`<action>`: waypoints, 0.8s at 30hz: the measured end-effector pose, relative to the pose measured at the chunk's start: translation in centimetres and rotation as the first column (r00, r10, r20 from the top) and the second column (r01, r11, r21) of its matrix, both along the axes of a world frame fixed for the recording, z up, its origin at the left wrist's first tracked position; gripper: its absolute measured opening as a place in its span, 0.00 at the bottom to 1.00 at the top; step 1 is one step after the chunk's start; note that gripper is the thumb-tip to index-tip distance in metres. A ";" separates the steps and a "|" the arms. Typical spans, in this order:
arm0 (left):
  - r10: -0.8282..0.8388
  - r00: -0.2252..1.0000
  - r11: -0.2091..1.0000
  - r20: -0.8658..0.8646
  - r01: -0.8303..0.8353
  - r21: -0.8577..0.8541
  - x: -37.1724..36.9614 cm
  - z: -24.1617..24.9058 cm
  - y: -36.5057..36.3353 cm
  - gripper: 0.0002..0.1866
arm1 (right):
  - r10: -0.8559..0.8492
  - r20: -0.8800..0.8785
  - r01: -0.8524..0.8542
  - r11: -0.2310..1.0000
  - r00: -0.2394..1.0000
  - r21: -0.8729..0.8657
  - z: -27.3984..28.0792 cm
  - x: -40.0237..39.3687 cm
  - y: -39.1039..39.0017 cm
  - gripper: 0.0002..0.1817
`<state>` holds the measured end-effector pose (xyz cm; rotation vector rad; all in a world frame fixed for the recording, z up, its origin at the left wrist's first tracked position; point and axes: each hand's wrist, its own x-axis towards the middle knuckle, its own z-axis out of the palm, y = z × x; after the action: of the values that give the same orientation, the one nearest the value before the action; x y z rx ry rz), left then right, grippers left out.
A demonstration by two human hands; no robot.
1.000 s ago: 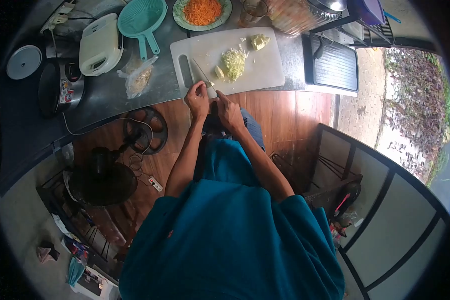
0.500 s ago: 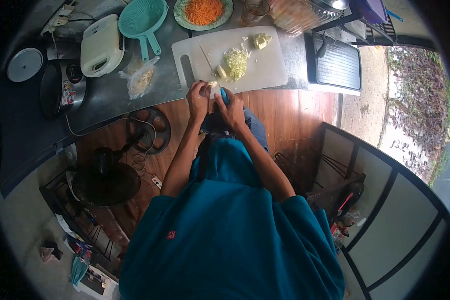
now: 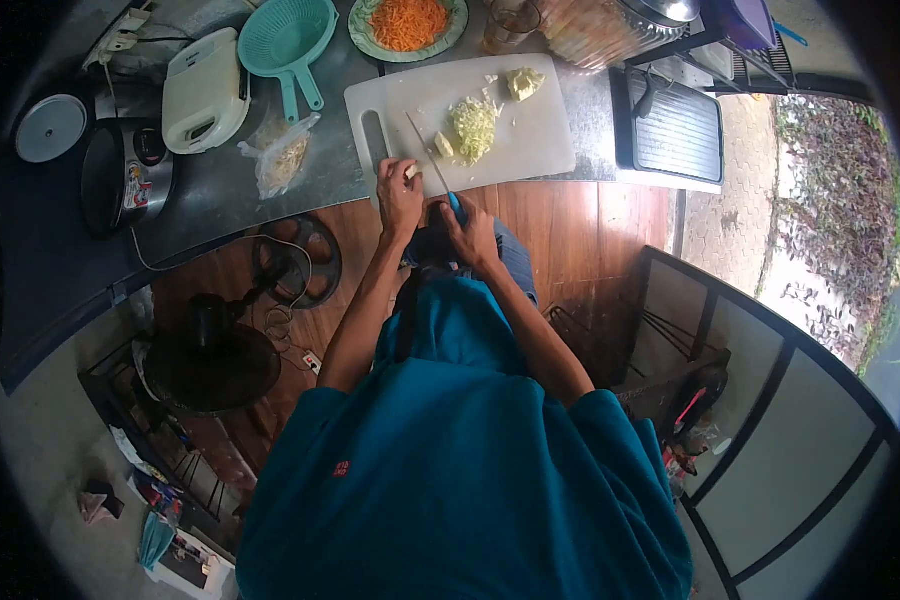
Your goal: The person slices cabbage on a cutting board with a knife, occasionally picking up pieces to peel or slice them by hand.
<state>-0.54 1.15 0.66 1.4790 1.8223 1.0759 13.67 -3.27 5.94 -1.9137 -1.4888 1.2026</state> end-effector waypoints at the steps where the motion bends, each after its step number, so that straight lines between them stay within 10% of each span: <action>1: -0.002 1.000 1.000 0.000 0.002 -0.002 0.0 0.1 -0.2 0.12 | 0.010 0.001 -0.010 1.000 1.000 0.013 -0.2 -0.1 -0.3 0.27; 4: -0.043 0.999 0.991 0.018 0.040 0.124 -0.3 -0.4 -0.6 0.12 | 0.009 0.014 -0.009 1.000 1.000 -0.016 -0.5 -0.1 -0.7 0.26; 9: -0.028 0.970 0.988 0.243 0.064 -0.143 -0.5 0.1 -0.1 0.13 | -0.007 0.021 0.008 0.998 1.000 -0.069 -0.8 -0.1 -0.7 0.28; 12: -0.159 0.985 0.985 -0.068 0.154 -0.074 -0.7 -0.3 0.2 0.13 | 0.006 0.008 -0.006 0.999 1.000 -0.052 -0.2 0.2 -0.1 0.28; 16: -0.115 0.993 0.988 0.025 0.117 -0.097 -0.9 -0.3 0.9 0.12 | -0.017 -0.025 0.016 0.998 1.000 -0.067 0.6 0.0 0.0 0.28; 19: 0.117 0.798 0.955 0.592 0.074 -0.288 -1.3 1.9 1.0 0.14 | -0.089 -0.104 0.088 0.996 0.991 -0.009 1.9 -0.5 0.4 0.28; 24: 0.058 0.579 0.976 0.813 0.138 -0.168 -2.0 7.8 -0.1 0.15 | -0.143 -0.253 0.160 0.986 0.957 0.044 7.6 -1.8 3.2 0.29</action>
<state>-2.49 1.01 8.49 0.6615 1.1541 1.2095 11.83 -0.06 13.54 -1.7268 -1.2123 1.2564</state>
